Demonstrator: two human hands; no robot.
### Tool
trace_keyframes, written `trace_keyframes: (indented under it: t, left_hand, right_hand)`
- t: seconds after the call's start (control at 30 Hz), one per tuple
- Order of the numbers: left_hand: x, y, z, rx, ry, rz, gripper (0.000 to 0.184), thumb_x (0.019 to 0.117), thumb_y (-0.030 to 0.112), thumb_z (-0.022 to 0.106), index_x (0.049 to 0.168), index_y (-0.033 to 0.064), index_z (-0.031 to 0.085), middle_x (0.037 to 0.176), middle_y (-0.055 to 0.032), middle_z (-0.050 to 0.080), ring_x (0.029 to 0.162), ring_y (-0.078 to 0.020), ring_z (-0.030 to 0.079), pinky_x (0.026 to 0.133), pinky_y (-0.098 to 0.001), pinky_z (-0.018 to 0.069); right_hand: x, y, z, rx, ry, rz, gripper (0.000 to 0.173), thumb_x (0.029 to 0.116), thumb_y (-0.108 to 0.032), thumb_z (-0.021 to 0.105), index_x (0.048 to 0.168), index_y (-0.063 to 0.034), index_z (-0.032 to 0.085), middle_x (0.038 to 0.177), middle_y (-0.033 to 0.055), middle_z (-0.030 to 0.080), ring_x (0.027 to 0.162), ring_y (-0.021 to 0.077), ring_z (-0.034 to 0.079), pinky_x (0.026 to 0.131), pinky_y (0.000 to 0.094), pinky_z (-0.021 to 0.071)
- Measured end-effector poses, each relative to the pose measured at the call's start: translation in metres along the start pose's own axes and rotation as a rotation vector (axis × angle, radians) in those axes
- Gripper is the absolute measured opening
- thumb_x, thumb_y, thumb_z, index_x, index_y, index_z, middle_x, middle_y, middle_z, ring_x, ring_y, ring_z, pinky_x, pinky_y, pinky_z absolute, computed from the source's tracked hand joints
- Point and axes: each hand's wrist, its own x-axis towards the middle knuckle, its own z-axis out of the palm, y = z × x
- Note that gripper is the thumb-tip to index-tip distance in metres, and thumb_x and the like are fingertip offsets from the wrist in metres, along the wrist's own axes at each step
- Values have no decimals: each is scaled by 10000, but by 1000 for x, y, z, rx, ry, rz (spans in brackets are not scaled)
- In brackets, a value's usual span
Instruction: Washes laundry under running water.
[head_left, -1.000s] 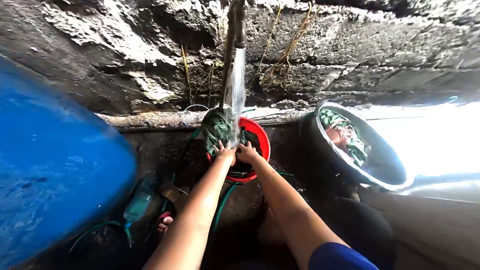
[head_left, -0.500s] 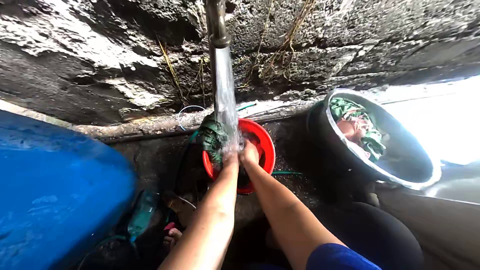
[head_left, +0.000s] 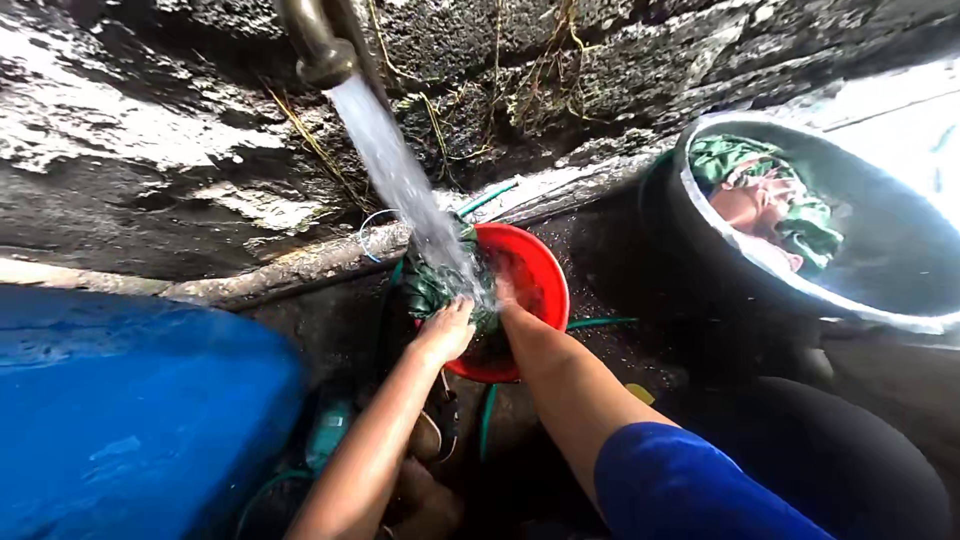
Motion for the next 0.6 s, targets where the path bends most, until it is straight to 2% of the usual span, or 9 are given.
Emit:
trace_keyframes:
  t: [0.07,0.17,0.2,0.23,0.27,0.33,0.4,0.5,0.6]
  left_hand:
    - [-26,-8,-13,-38,42,116,434,1042,269,562,1438,92,575,1551,-154,482,1476,-315,406,1213,-514,330]
    - [-39,-22,-26,-234,656,37,266,998,285,649,1069,51,756,1104,-151,725,1057,-290,697,965,-522,551]
    - [-30,-30,-27,-287,870,-69,336,971,350,686,1103,44,732,1121,-195,690,1042,-342,676,933,-551,545]
    - [-18,-38,-28,-396,949,-185,499,955,433,693,1262,42,663,1286,-249,609,1180,-408,598,1009,-587,481]
    - [-3,-47,-29,-565,919,-275,691,946,516,681,1444,61,527,1463,-270,488,1329,-441,494,1088,-608,415]
    - [20,-57,-26,-900,736,-373,905,926,669,617,1595,138,317,1581,-231,390,1431,-413,413,1115,-634,390]
    - [26,-48,-32,-1042,721,-357,848,950,615,626,1550,63,392,1523,-251,461,1407,-407,443,1113,-640,378]
    - [25,-35,-35,-934,992,-192,566,1012,347,651,1416,-34,541,1407,-265,569,1338,-368,534,1131,-549,411]
    - [1,-8,-27,-756,1101,-31,379,1000,249,674,1236,-46,648,1225,-249,667,1186,-330,637,1056,-516,481]
  right_hand:
    - [-2,0,-4,-106,-71,17,480,1102,-148,445,1524,73,392,1551,282,435,1456,353,427,1209,454,349]
    - [-4,-5,-6,-356,-166,20,516,1076,-186,522,1511,70,417,1542,281,452,1461,381,420,1215,497,327]
    - [-10,-11,-9,-411,-174,21,521,1063,-194,543,1504,62,436,1531,277,468,1451,391,432,1209,522,334]
    - [-19,-21,-13,-475,-169,9,515,1049,-189,558,1495,49,460,1510,272,497,1429,403,457,1189,557,354]
    - [-31,-31,-17,-528,-153,-3,510,1041,-178,560,1494,37,464,1491,270,517,1404,418,481,1160,588,378]
    - [-48,-43,-21,-599,-54,-8,541,1011,-164,586,1512,-16,447,1473,255,536,1345,432,538,1081,622,455]
    - [-61,-45,-23,-679,31,-71,532,968,-150,627,1466,-23,489,1482,265,502,1295,452,564,1006,628,509]
    - [-92,-49,-33,-775,23,-123,495,990,-196,597,1435,7,522,1504,268,474,1403,451,450,1079,640,431]
    - [-123,-63,-48,-797,-82,-119,465,1043,-303,495,1381,2,588,1451,233,555,1413,419,454,1102,644,391]
